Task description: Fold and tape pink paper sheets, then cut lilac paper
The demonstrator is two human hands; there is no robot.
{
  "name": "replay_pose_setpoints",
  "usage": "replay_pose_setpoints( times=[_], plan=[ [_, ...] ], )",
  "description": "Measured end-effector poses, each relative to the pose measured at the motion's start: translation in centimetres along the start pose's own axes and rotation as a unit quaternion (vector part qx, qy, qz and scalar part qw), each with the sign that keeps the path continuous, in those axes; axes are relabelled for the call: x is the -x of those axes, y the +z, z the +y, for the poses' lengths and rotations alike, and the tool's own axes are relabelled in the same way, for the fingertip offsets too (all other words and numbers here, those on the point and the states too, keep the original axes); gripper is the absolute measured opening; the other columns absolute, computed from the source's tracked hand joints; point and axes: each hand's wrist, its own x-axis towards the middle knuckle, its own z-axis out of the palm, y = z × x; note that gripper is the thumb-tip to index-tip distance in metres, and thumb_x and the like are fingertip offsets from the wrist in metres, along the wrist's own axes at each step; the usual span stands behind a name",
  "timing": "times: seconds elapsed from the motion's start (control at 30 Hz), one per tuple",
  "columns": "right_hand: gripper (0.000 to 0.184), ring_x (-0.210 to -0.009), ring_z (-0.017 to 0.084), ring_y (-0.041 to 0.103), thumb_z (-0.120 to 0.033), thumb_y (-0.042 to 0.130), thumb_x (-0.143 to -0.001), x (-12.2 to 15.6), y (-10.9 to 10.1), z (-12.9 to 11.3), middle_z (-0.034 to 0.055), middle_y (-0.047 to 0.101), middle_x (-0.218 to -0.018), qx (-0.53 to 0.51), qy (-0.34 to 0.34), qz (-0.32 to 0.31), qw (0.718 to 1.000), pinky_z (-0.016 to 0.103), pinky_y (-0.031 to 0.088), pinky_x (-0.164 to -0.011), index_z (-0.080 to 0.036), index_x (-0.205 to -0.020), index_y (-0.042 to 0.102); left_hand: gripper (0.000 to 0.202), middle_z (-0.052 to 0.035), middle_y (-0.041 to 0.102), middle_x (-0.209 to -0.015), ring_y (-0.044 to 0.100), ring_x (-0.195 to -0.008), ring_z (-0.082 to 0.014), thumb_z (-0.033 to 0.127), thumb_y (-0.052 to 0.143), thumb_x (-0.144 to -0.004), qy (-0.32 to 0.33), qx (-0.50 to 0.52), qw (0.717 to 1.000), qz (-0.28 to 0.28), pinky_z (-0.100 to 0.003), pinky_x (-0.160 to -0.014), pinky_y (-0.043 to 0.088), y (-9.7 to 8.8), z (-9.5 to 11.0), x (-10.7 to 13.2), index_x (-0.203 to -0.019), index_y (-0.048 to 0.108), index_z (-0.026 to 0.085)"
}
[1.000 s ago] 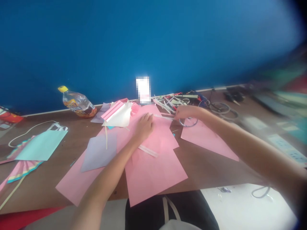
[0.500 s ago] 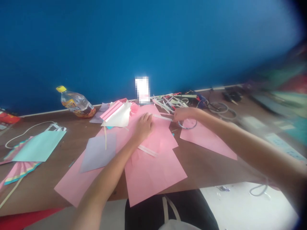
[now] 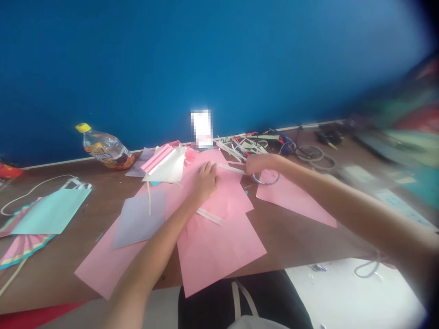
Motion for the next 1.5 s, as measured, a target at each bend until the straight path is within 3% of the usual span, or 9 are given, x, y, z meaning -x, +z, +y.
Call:
replay_pose_setpoints(
  times=[0.2, 0.47, 0.83, 1.03, 1.2, 1.37, 1.5],
  plan=[
    [0.025, -0.050, 0.010, 0.034, -0.020, 0.061, -0.068, -0.6, 0.0, 0.0, -0.0013, 0.041, -0.056, 0.014, -0.011, -0.012, 1.000, 0.030, 0.018, -0.052, -0.020, -0.056, 0.039, 0.052, -0.0181, 0.044, -0.149, 0.037, -0.142, -0.0279, 0.026, 0.034, -0.096, 0.004, -0.006, 1.000, -0.005, -0.043, -0.118, 0.030, 0.1, -0.2, 0.0, -0.144, 0.042, 0.008],
    [0.023, -0.053, 0.012, 0.037, -0.023, 0.066, -0.069, -0.9, -0.2, -0.2, -0.0009, 0.041, -0.056, 0.019, -0.010, -0.027, 0.999, 0.029, 0.019, -0.052, -0.018, -0.059, 0.045, 0.052, -0.0198, 0.044, -0.148, 0.037, -0.141, -0.0286, 0.025, 0.035, -0.095, 0.009, -0.006, 1.000, -0.004, -0.044, -0.118, 0.030, 0.0, 0.0, 0.0, -0.143, 0.042, 0.007],
    [0.028, -0.052, 0.011, 0.037, -0.022, 0.065, -0.070, -0.7, -0.3, -0.4, -0.0024, 0.040, -0.056, -0.016, 0.005, -0.045, 0.999, 0.028, 0.026, -0.051, -0.020, -0.057, 0.040, 0.054, -0.0170, 0.043, -0.147, 0.037, -0.136, -0.0358, 0.033, 0.044, -0.093, -0.017, -0.002, 0.999, -0.044, -0.052, -0.105, 0.037, -1.4, 1.3, -0.2, -0.146, 0.041, 0.026],
    [0.027, -0.052, 0.011, 0.037, -0.022, 0.063, -0.072, -0.1, -0.5, -0.8, -0.0031, 0.038, -0.055, -0.013, 0.012, -0.044, 0.999, 0.027, 0.028, -0.051, -0.019, -0.057, 0.041, 0.054, -0.0206, 0.041, -0.147, 0.039, -0.133, -0.0418, 0.038, 0.041, -0.095, -0.008, -0.011, 0.998, -0.062, -0.059, -0.099, 0.038, -2.1, 2.0, -0.4, -0.149, 0.037, 0.034],
    [0.018, -0.055, 0.013, 0.043, -0.022, 0.061, -0.074, 0.9, -0.8, -1.0, -0.0006, 0.044, -0.059, -0.012, 0.012, -0.025, 1.000, 0.028, 0.030, -0.053, -0.018, -0.061, 0.048, 0.053, -0.0207, 0.038, -0.151, 0.034, -0.140, -0.0429, 0.046, 0.036, -0.097, -0.036, 0.022, 0.995, -0.092, -0.065, -0.103, 0.032, -1.6, 2.3, -0.7, -0.149, 0.037, 0.033],
    [0.017, -0.055, 0.012, 0.041, -0.021, 0.060, -0.075, 2.7, -1.4, -1.2, 0.0006, 0.046, -0.061, -0.018, 0.011, 0.022, 1.000, 0.029, 0.026, -0.050, -0.017, -0.062, 0.049, 0.055, -0.0215, 0.039, -0.151, 0.033, -0.142, -0.0404, 0.050, 0.030, -0.098, -0.098, 0.042, 0.994, -0.025, -0.065, -0.108, 0.029, 0.3, 2.5, -0.7, -0.147, 0.041, 0.026],
    [0.016, -0.053, 0.011, 0.038, -0.019, 0.059, -0.075, 3.9, -1.8, -1.6, 0.0006, 0.046, -0.061, -0.050, 0.017, 0.046, 0.998, 0.029, 0.026, -0.050, -0.017, -0.063, 0.049, 0.061, -0.0218, 0.039, -0.152, 0.031, -0.144, -0.0395, 0.052, 0.025, -0.098, -0.128, 0.057, 0.990, -0.020, -0.063, -0.110, 0.030, 1.1, 2.7, -0.8, -0.145, 0.043, 0.018]
  ],
)
